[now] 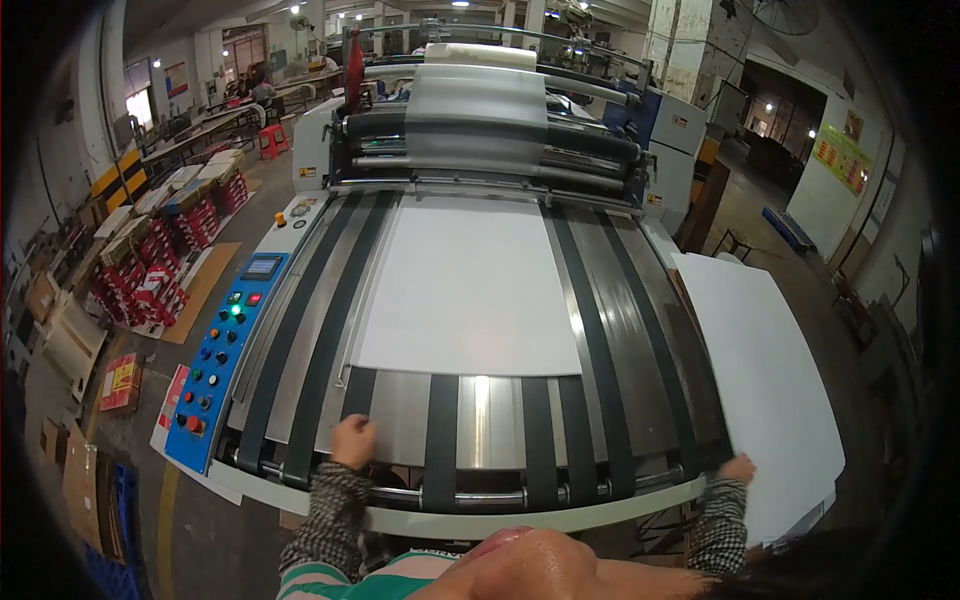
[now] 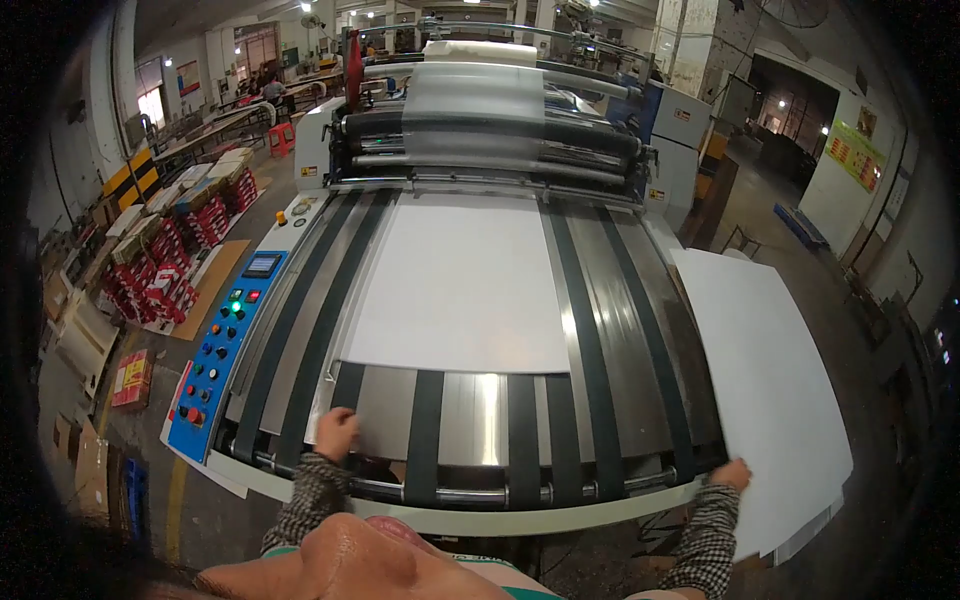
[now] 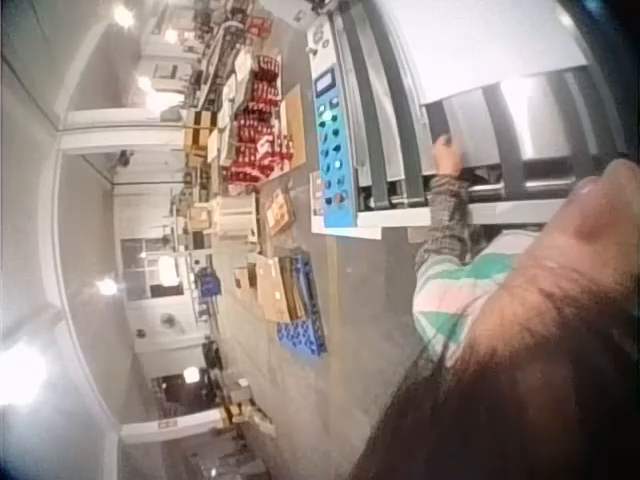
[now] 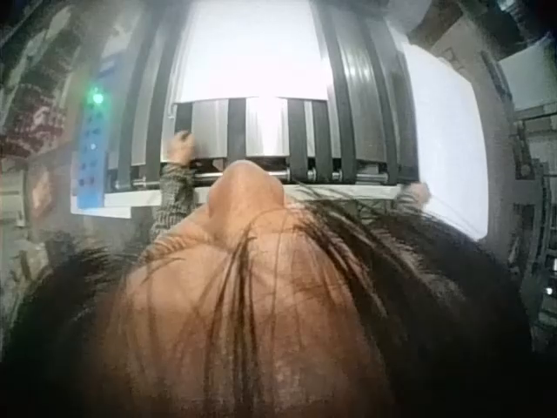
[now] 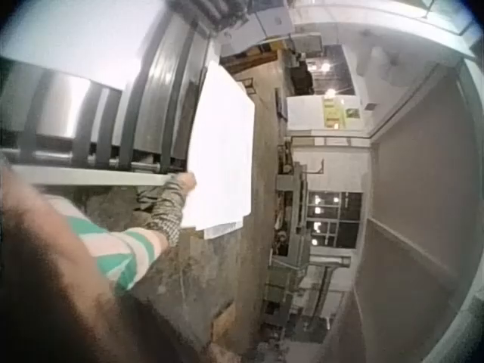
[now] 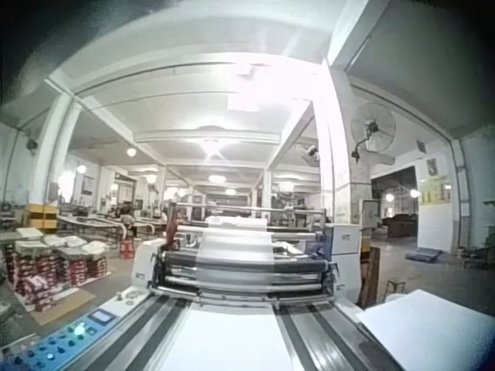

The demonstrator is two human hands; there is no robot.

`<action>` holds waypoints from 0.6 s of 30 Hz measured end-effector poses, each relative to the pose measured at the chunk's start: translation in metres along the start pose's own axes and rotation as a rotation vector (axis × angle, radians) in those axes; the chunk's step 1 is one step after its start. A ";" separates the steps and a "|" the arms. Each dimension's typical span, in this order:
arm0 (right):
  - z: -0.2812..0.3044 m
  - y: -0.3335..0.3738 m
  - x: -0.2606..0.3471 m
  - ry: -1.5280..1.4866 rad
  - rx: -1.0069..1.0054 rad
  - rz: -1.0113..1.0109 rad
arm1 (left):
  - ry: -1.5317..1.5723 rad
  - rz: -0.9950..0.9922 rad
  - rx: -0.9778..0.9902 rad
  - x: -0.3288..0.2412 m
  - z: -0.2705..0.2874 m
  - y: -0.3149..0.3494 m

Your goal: Operating a paper cutting and feeding machine to process large white sheets of material.

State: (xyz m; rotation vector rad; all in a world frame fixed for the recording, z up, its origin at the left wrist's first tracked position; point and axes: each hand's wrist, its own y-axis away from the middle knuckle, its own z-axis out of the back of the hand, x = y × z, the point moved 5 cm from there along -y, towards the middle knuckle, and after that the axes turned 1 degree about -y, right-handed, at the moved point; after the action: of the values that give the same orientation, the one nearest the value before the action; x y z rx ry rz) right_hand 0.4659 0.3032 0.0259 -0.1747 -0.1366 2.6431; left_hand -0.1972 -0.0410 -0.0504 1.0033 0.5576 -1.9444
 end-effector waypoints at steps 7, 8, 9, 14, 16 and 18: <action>-0.043 0.189 0.221 -0.183 -0.120 0.916 | 0.359 0.093 1.072 -0.128 -0.140 0.137; -0.061 0.204 0.241 -0.288 -0.181 0.920 | 0.296 0.045 1.090 -0.131 -0.147 0.147; -0.042 0.238 0.254 -0.721 -0.143 0.842 | 0.235 0.020 1.081 -0.123 -0.148 0.153; 0.003 0.334 0.283 -1.190 0.237 1.047 | 0.019 -0.098 0.789 -0.058 -0.087 0.117; -0.001 0.330 0.276 -1.213 0.258 1.175 | 0.028 -0.066 0.743 -0.037 -0.058 0.107; -0.016 0.303 0.257 -1.115 0.032 0.925 | 0.410 0.271 0.626 -0.023 -0.025 0.107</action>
State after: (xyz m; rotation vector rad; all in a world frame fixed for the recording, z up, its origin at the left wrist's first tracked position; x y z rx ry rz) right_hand 0.1038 0.1604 -0.0537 1.6137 -0.4528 3.2438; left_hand -0.0887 -0.0698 -0.0465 1.7926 0.0022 -1.6982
